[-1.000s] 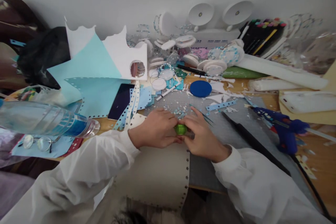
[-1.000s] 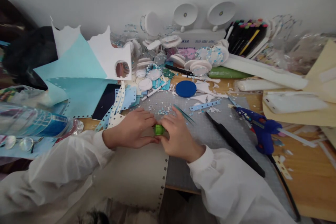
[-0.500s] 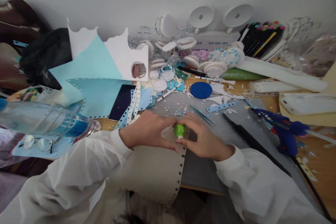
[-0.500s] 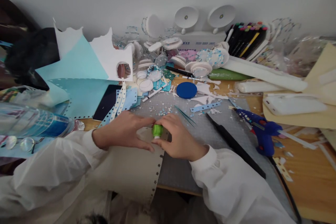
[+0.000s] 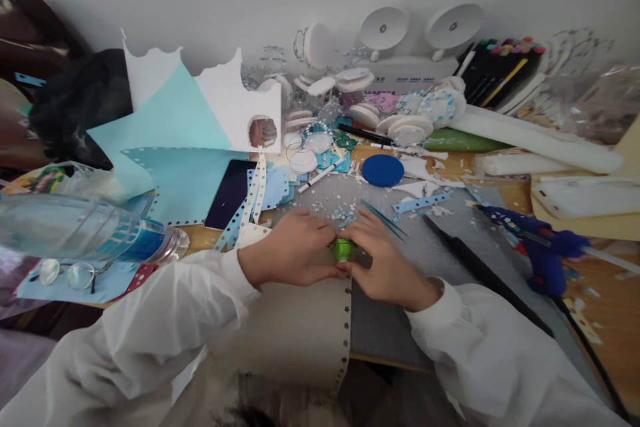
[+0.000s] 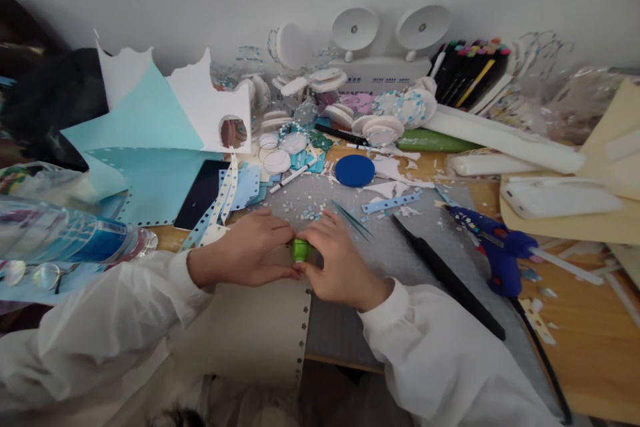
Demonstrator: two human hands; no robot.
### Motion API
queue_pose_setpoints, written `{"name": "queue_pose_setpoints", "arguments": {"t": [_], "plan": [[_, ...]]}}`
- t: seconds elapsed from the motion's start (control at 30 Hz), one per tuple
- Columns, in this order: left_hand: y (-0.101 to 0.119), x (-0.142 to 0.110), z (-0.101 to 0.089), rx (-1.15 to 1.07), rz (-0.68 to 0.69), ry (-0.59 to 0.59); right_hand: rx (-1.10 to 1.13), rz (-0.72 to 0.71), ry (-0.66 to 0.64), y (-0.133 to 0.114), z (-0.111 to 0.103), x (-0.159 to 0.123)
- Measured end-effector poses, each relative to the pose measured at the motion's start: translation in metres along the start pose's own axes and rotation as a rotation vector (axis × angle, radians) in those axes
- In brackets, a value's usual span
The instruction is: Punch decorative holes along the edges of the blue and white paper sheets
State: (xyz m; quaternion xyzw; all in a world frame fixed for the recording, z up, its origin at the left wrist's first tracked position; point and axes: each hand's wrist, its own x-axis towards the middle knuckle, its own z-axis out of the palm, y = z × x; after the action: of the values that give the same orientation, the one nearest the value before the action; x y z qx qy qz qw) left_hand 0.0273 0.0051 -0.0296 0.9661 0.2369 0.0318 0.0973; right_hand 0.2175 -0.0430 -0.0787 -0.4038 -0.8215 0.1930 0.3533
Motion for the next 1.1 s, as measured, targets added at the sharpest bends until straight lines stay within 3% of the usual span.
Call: {"name": "queue_pose_setpoints", "arguments": {"t": [0.17, 0.33, 0.67, 0.87, 1.1], "plan": [[-0.007, 0.001, 0.008, -0.124, 0.024, 0.062, -0.035, -0.031, 0.057, 0.000, 0.003, -0.001], [-0.011, 0.001, 0.006, -0.167, 0.050, 0.052, -0.014, -0.041, 0.062, -0.001, 0.004, 0.000], [-0.011, 0.001, 0.001, -0.152, -0.155, -0.032, 0.059, 0.057, 0.031, 0.003, -0.008, 0.005], [-0.013, 0.000, -0.004, -0.177, -0.174, -0.040, 0.195, 0.207, 0.047, 0.000, -0.011, 0.006], [-0.015, -0.006, -0.003, -0.185, -0.174, -0.057, 0.613, 0.490, 0.125, 0.005, -0.017, 0.010]]}}
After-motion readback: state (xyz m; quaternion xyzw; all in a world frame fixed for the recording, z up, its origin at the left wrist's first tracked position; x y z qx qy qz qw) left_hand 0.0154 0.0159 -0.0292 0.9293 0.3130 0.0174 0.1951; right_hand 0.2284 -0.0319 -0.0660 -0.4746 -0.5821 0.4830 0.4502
